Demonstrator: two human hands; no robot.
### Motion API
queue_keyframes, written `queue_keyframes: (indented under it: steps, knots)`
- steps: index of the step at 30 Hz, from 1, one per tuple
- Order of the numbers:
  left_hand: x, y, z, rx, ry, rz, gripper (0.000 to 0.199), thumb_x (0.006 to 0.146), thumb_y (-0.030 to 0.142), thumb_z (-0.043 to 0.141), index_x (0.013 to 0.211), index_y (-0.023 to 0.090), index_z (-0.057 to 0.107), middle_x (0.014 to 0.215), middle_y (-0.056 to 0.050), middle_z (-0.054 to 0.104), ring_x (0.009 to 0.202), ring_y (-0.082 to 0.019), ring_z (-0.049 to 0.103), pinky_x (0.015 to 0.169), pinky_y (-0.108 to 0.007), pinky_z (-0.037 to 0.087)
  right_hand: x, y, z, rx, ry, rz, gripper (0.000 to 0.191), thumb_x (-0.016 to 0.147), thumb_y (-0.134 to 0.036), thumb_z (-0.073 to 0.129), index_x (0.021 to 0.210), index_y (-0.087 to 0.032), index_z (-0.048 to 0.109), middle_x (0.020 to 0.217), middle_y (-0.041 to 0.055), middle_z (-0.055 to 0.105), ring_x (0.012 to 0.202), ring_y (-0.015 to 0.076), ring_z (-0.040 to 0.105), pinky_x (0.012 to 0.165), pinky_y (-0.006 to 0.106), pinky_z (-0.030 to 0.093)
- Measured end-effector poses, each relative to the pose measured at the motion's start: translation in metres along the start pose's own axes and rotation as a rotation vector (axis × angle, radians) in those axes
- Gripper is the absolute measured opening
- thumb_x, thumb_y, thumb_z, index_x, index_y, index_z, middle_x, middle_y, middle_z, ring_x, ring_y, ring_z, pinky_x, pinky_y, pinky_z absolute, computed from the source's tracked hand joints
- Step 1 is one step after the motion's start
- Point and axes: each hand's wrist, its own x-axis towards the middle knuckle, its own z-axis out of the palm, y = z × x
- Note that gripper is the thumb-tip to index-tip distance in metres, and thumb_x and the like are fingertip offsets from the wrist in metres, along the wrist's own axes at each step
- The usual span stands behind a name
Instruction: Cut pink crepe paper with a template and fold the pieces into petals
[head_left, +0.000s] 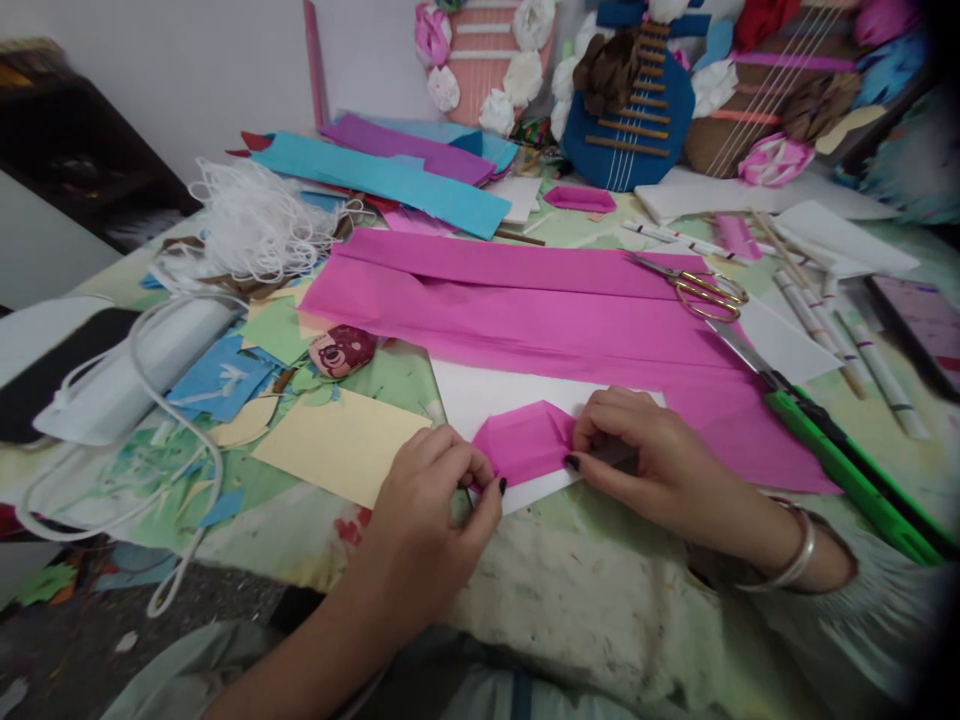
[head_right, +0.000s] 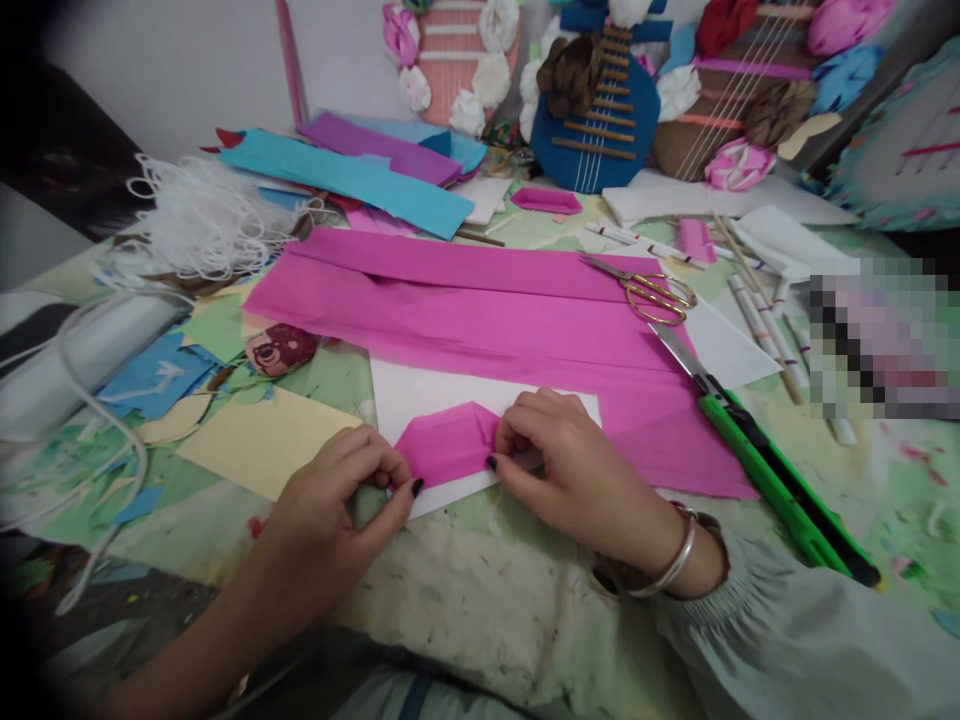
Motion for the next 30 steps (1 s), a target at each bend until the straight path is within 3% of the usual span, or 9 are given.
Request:
queue_keyframes:
  steps: [18, 30]
  knots:
    - [0.0012, -0.0001, 0.0040, 0.091, 0.014, 0.038, 0.012, 0.080, 0.012, 0.048, 0.070, 0.018, 0.044, 0.071, 0.000, 0.045, 0.071, -0.017, 0.044, 0.064, -0.031, 0.035, 0.0005, -0.0006, 0.0026, -0.006, 0.017, 0.006, 0.011, 0.076, -0.009, 0.056, 0.072, -0.019, 0.051, 0.073, 0.0004, 0.055, 0.072, 0.0160, 0.047, 0.069, 0.031, 0.034]
    - [-0.0003, 0.0002, 0.0018, 0.091, -0.046, 0.030, 0.009, 0.083, 0.012, 0.046, 0.076, 0.019, 0.046, 0.076, -0.002, 0.048, 0.074, -0.018, 0.044, 0.066, -0.032, 0.036, -0.0010, 0.0003, 0.0034, 0.020, 0.034, 0.010, 0.014, 0.075, -0.007, 0.057, 0.079, -0.020, 0.053, 0.078, 0.0002, 0.058, 0.073, 0.0157, 0.049, 0.068, 0.030, 0.035]
